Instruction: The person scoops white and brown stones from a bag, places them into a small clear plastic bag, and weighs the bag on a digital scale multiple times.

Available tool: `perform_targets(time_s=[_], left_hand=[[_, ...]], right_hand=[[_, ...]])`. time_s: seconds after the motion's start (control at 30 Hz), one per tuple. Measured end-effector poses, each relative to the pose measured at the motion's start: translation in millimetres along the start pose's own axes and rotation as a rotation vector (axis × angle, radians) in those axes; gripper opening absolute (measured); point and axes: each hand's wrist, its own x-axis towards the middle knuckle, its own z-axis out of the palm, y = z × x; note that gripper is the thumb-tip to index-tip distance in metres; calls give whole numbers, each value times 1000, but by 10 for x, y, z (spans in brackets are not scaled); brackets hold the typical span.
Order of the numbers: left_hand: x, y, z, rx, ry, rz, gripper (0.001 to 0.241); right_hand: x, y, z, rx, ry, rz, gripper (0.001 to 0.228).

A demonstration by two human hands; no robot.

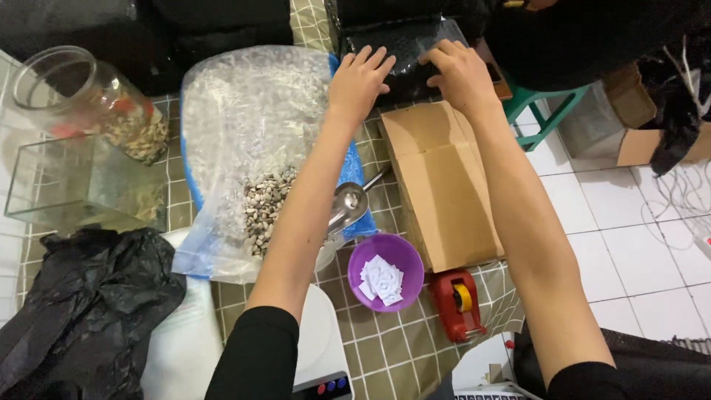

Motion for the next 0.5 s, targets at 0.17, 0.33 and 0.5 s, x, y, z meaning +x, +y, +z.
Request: perform_targets(time_s=[0.17, 0.33, 0.5], left_hand=[[-146, -18, -93, -39, 83, 13, 59], [-152, -47, -118, -84, 68, 20, 72], [-147, -89, -105, -102, 86, 38, 73]], right_hand=[[49, 10, 86, -9, 75, -43, 49], [129, -15, 150, -154, 54, -13, 62], [159, 32, 220, -185, 28, -54, 65]])
